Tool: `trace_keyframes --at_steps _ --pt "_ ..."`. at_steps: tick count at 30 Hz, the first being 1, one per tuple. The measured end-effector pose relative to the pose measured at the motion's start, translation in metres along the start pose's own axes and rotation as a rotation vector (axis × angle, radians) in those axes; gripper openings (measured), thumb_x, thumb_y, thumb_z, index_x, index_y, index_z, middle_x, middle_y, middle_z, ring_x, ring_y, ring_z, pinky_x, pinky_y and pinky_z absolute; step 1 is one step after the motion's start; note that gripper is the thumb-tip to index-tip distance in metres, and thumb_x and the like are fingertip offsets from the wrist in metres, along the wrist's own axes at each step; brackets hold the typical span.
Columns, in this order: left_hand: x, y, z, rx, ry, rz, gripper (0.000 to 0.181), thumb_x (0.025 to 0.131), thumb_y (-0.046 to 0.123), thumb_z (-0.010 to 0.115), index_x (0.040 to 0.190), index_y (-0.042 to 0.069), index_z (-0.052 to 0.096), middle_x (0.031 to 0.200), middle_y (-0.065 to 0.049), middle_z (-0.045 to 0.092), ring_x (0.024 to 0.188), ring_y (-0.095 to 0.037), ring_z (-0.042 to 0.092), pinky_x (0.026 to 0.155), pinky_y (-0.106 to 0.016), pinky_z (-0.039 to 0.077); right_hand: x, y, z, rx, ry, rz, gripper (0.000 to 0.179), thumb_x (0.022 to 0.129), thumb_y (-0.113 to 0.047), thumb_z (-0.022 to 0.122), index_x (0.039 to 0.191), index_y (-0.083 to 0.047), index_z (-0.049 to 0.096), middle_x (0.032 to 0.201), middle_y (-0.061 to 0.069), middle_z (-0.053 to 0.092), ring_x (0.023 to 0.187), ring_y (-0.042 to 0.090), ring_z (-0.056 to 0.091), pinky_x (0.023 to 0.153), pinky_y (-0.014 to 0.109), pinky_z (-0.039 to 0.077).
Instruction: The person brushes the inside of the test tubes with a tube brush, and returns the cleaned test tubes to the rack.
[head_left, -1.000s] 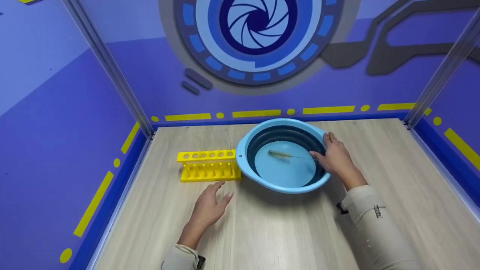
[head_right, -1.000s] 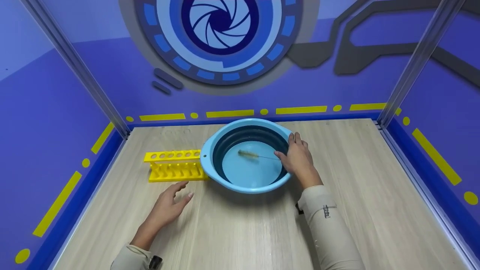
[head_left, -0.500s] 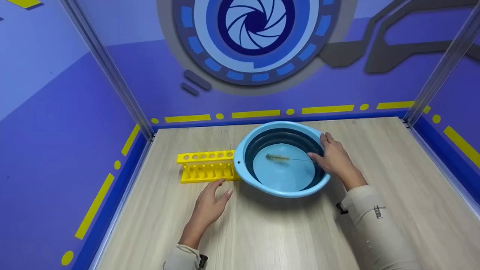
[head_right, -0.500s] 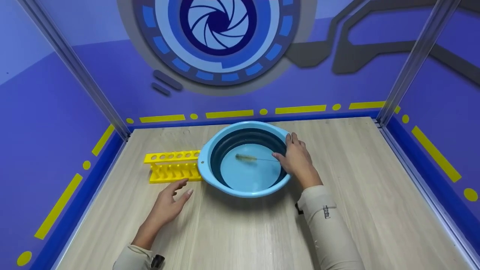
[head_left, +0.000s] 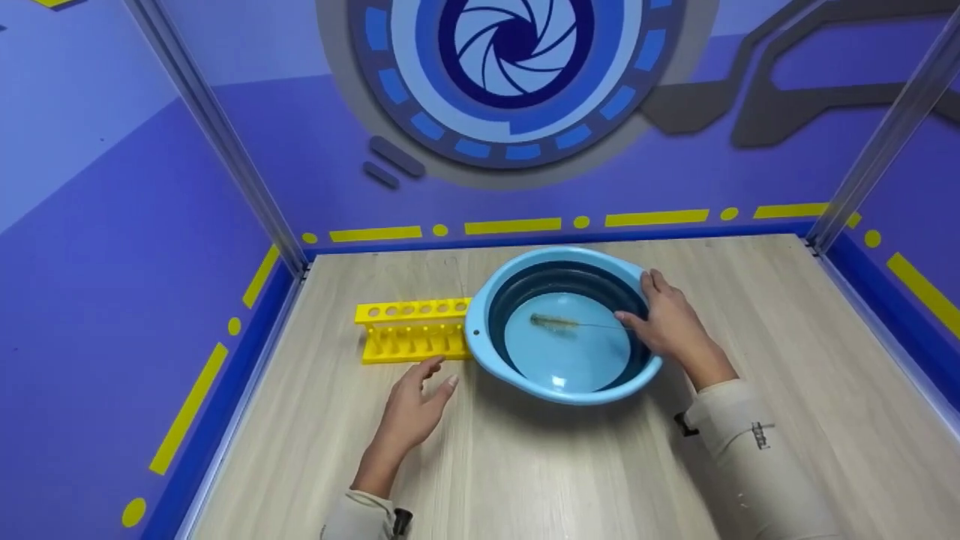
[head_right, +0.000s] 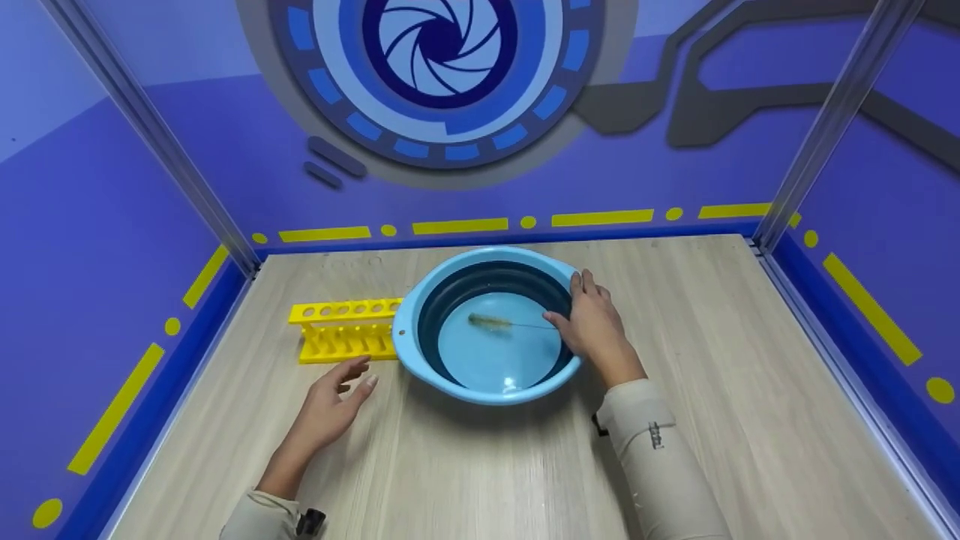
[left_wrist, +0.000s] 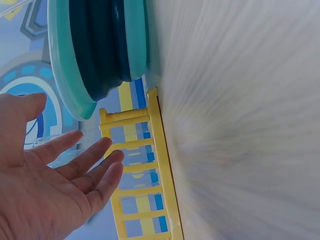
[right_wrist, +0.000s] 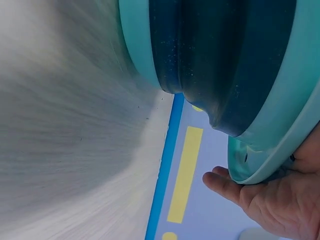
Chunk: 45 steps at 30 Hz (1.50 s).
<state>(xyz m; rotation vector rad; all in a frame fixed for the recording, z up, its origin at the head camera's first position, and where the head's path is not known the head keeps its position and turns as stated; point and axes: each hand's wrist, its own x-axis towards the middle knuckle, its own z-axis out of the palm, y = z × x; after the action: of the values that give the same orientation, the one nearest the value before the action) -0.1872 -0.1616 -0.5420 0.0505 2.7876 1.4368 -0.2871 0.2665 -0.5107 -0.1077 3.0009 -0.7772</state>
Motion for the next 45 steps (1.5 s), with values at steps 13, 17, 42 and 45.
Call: trace_keyframes --at_steps 13,17,42,45 --pt "0.001 -0.005 0.0 -0.027 0.02 0.017 0.056 0.106 0.042 0.066 0.152 0.012 0.057 0.151 -0.016 0.062 0.142 -0.038 0.058 0.119 -0.059 0.047 -0.011 0.0 0.001 -0.008 0.008 -0.032 0.096 0.106 -0.048 0.064 0.17 0.0 0.011 0.177 0.03 0.009 0.161 0.058 0.018 0.126 0.072 0.025" --pt "0.001 -0.006 0.0 -0.026 0.026 0.008 0.057 0.106 0.041 0.066 0.152 0.01 0.057 0.151 -0.015 0.063 0.142 -0.038 0.058 0.118 -0.059 0.047 -0.015 0.001 0.001 -0.003 0.01 -0.048 0.097 0.106 -0.05 0.064 0.17 0.0 0.012 0.177 0.031 0.01 0.161 0.057 0.019 0.127 0.071 0.024" --pt "0.005 -0.006 -0.001 -0.007 0.038 -0.007 0.06 0.105 0.044 0.067 0.155 0.011 0.055 0.154 -0.014 0.061 0.143 -0.037 0.058 0.12 -0.059 0.047 -0.038 -0.008 0.014 -0.025 0.02 -0.066 0.101 0.103 -0.056 0.066 0.171 -0.003 0.014 0.178 0.028 0.012 0.159 0.058 0.023 0.122 0.073 0.029" --pt "0.005 -0.006 -0.001 -0.004 0.031 -0.013 0.059 0.106 0.042 0.066 0.155 0.011 0.055 0.155 -0.014 0.06 0.144 -0.038 0.057 0.119 -0.06 0.047 -0.041 -0.01 0.015 -0.039 0.023 -0.059 0.101 0.102 -0.057 0.066 0.17 -0.002 0.015 0.178 0.028 0.012 0.158 0.059 0.024 0.122 0.074 0.031"
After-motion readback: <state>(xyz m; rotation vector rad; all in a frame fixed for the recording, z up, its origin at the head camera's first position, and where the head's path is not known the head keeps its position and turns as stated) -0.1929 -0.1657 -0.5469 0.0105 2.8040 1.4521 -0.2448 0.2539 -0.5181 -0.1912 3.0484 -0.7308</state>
